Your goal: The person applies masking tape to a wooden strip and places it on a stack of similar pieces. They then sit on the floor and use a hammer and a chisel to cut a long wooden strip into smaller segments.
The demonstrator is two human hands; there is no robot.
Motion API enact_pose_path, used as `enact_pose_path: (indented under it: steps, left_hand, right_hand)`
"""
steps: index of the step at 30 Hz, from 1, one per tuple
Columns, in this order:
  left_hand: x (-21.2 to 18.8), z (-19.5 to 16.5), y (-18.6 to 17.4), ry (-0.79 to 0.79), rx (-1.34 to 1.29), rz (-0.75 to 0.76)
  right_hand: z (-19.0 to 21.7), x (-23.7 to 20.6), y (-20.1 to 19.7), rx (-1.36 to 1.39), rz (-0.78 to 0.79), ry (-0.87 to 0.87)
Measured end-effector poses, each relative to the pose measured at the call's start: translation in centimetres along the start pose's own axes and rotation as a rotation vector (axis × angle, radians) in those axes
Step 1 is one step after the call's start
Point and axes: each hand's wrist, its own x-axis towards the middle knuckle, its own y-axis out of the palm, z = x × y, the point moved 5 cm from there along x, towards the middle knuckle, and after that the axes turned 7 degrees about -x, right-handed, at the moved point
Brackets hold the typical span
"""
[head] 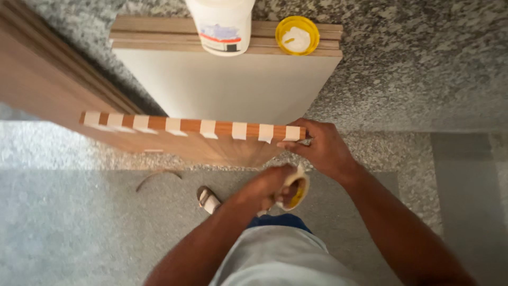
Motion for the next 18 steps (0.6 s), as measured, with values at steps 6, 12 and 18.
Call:
enact_pose_path:
  steps: [6,12,18]
  left_hand:
    - [-6.4,-2.6,0.7,0.279,0.623,0.016]
    - [-18.0,-12.7,-2.1,1.134,1.102,-0.288]
    - [-13.6,-29.3,-11.2,0.899,1.577,-0.846]
  right_hand:
    - [-0.8,-0.2,0.7,0.054,-0.065,0.07]
    - [-1.0,-0.7,1.4,0.171,-0.085,0.088]
    - [-1.5,-1.3,2.2,0.167,-0.099,0.166]
